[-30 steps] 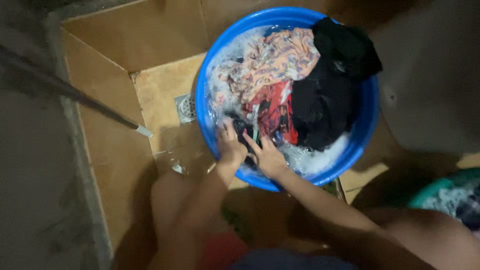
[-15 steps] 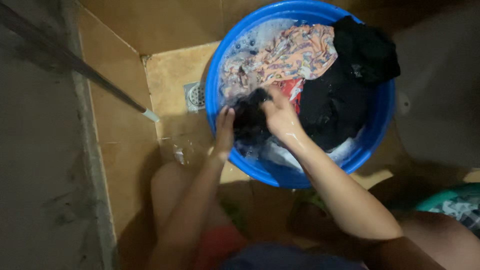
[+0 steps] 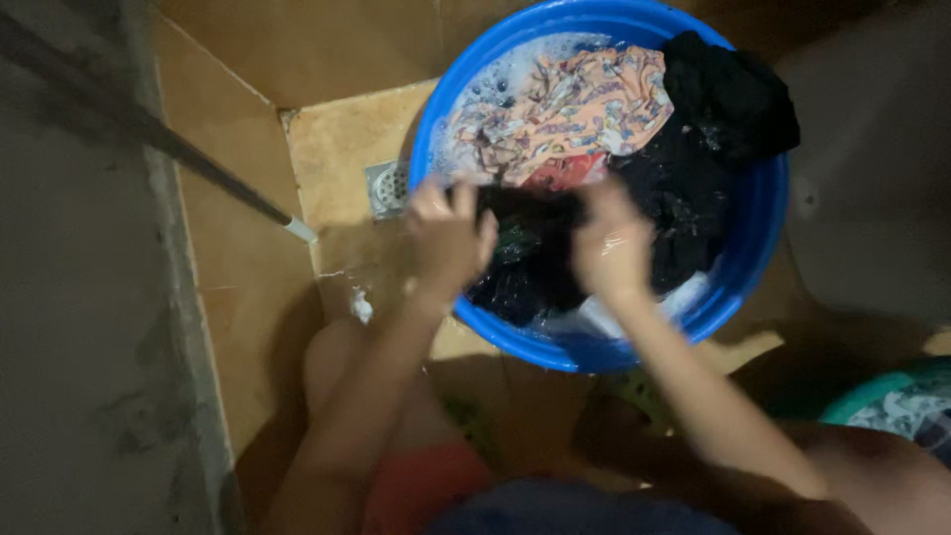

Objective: The person washes clothes by hand in a blue basin filled with soapy water, rubbing the fabric and rinsing it before placing items into a red bucket.

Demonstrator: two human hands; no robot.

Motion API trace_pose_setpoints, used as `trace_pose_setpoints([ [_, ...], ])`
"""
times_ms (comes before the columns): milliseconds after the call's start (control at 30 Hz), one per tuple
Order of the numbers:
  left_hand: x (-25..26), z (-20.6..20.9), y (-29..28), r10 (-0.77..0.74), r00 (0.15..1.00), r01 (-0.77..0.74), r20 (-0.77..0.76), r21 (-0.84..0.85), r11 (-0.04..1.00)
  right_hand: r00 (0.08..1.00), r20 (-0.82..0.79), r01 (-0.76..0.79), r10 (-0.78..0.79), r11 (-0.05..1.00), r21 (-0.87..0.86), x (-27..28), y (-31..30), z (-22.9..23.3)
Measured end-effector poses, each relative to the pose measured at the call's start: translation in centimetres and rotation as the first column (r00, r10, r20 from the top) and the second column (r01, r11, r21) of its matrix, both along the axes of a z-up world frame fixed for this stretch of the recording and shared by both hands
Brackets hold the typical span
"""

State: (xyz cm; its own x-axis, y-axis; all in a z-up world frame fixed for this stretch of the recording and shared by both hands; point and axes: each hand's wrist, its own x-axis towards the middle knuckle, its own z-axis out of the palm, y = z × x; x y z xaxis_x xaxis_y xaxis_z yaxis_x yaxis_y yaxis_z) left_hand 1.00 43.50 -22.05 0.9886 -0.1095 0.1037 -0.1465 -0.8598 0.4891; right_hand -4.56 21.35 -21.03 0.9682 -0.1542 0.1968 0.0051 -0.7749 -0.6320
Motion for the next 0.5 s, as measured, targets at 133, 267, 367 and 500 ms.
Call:
trace_pose_setpoints([
  [133,-0.6,-9.8,-3.6,-0.242,0.932,0.36,-0.27,0.616,0.701,0.883,-0.29,-0.341,0.37,0.929,0.145,-1.4,6.1,-6.8],
  [267,1.2,-17.7,-4.4,-0.091,0.624,0.743,-0.776,0.553,0.378,0.78,-0.447,-0.373,0.437,0.899,0.229,-1.2,5.5,-15.8],
  [367,3.0,-24.1,-5.7,-0.142,0.714,0.7,-0.686,0.69,0.187,0.754,-0.498,-0.378,0.428,0.903,0.204,0.6,5.2,-23.3],
  [500,4.6,-28.2,-4.6,-0.175,0.719,0.674,-0.673,0.613,0.412,0.719,-0.598,-0.308,0.354,0.934,0.182,2.8,6.5,-25.5],
])
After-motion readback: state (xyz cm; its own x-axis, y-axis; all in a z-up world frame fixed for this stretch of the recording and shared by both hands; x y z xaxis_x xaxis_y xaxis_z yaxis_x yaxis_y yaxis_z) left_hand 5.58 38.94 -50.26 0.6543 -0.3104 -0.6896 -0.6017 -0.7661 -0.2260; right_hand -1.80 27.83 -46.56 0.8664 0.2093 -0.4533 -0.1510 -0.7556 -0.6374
